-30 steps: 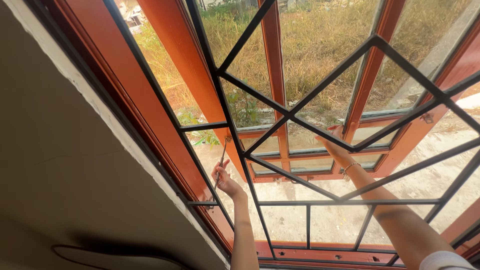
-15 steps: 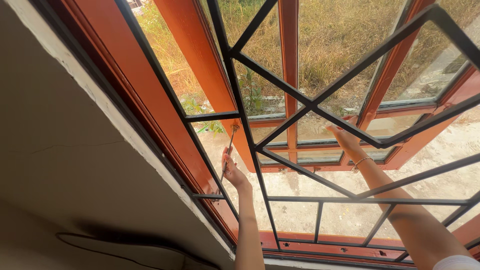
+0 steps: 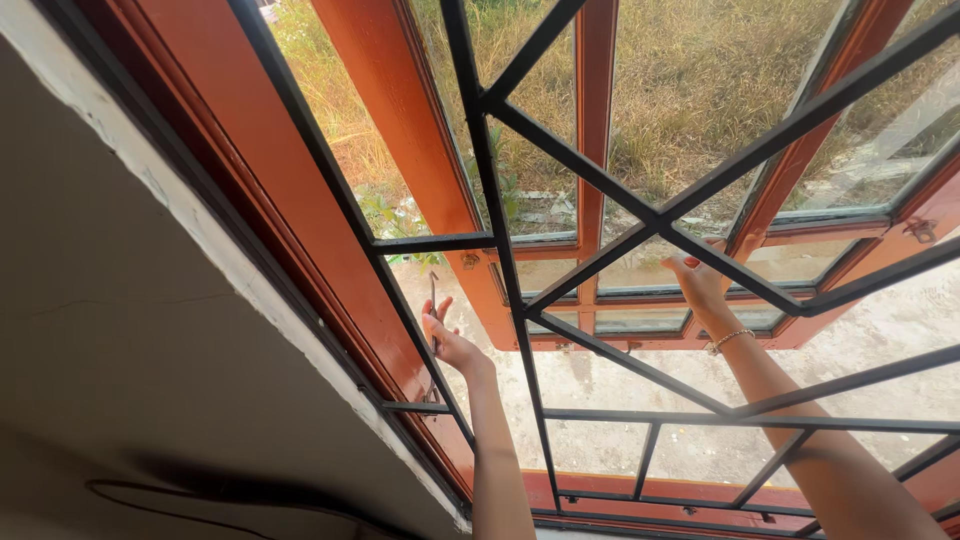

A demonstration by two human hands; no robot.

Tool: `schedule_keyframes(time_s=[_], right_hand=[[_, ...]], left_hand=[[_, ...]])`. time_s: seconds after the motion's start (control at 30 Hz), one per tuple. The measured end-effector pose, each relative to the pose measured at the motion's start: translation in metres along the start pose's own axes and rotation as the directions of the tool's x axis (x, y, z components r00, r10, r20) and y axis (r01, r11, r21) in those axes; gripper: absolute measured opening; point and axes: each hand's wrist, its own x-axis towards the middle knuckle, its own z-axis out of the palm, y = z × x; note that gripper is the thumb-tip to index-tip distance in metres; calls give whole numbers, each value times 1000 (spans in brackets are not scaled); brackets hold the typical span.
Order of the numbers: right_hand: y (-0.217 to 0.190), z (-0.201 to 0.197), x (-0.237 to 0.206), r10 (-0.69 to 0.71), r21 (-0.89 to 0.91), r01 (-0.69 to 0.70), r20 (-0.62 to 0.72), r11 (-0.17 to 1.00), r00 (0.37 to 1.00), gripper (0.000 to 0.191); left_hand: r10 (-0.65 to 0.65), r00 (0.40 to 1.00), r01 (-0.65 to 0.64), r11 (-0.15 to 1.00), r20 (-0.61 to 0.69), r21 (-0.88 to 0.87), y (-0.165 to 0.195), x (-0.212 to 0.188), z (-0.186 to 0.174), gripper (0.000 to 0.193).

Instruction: The person opens and closes a wooden entry door, unlatches and opens several barred windows, pulls a curtain aside to reach a window latch, opens a plastic wardrobe and its doors, and opens a drawer to touch the clothes inside. They work through the doors and windows one at a time, closing some behind them.

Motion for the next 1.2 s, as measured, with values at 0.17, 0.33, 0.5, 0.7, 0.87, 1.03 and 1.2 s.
schedule_keyframes(time_s=[0.17,0.33,0.5,0.7,0.87,1.03,1.2], right_hand=[[-14,-5,0,-45,19,45,4,999,999,55],[-8,-8,-2,24,32,-26,44,999,999,56],[11,-14,-14,18,-68,-12,78,998,997,55],[1,-34,-40,135,60,-144,136,988,981,60],[-25,-55,-66,174,67,-192,220,979,960,52],[-44,-75,-87,283,138,-338,314,931,906,42],[-47,-93,-100,291,296,-410,372,863,881,34]], left_hand=[[36,980,-36,999,197,-1,-38,-31,0,45],[24,947,-8,999,320,-52,-117,-40,-33,43],[-254,955,222,955,153,198,-160,-51,-93,40],[-476,874,414,835,99,362,-136,-86,-122,90],[-549,832,461,766,82,449,-102,-114,-125,82],[-472,858,338,816,203,469,-63,-154,-128,75],[-222,949,50,808,225,587,-20,-213,-128,51]])
